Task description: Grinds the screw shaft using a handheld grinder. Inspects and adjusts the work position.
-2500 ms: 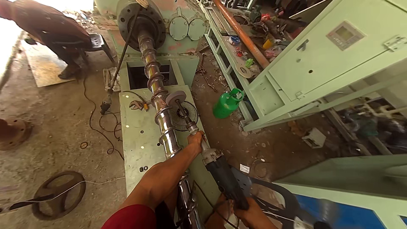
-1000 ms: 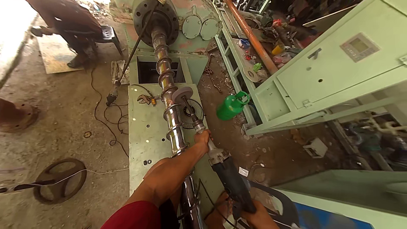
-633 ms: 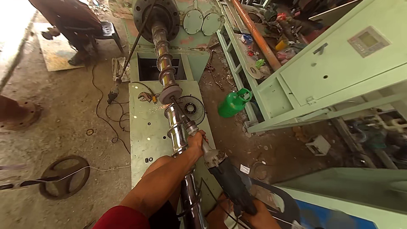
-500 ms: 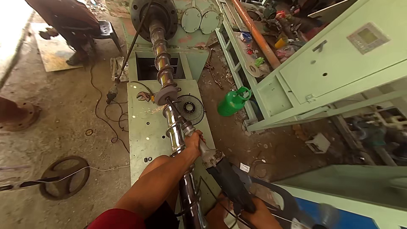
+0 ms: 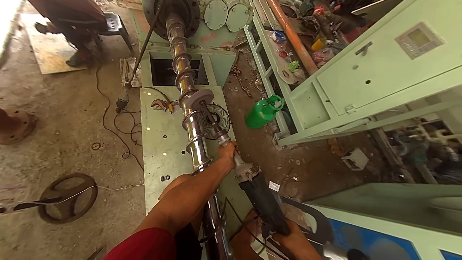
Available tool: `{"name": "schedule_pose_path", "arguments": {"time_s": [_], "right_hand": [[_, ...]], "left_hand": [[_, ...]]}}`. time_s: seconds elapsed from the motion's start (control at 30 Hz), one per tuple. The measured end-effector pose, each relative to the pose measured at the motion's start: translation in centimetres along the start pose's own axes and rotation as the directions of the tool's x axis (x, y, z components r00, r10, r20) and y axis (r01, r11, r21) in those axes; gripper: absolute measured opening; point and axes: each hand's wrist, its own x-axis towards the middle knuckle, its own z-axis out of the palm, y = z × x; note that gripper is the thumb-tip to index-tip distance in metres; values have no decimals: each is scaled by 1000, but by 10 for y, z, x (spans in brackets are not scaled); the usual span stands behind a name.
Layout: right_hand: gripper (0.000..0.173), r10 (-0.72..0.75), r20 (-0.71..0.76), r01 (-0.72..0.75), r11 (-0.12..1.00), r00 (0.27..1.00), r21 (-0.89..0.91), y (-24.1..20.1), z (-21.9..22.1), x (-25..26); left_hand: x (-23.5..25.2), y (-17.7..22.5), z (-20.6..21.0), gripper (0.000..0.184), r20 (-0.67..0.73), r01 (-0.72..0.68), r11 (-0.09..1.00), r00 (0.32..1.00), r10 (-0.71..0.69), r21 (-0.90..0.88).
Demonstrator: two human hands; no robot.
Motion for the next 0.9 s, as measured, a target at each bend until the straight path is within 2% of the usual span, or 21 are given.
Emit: {"name": "schedule_pose_path", "arguments": {"time_s": [0.33,0.9], "right_hand": [[18,26,67,-36,989,997,141,-3,7,2],[20,-5,13,5,999,1000,-43,0,6,-6]], "left_hand": [[20,-5,9,23,2,23,996,1000,-23,92],[-12,3,-17,21,-23,-2,1000,1000,2,-10]]}}
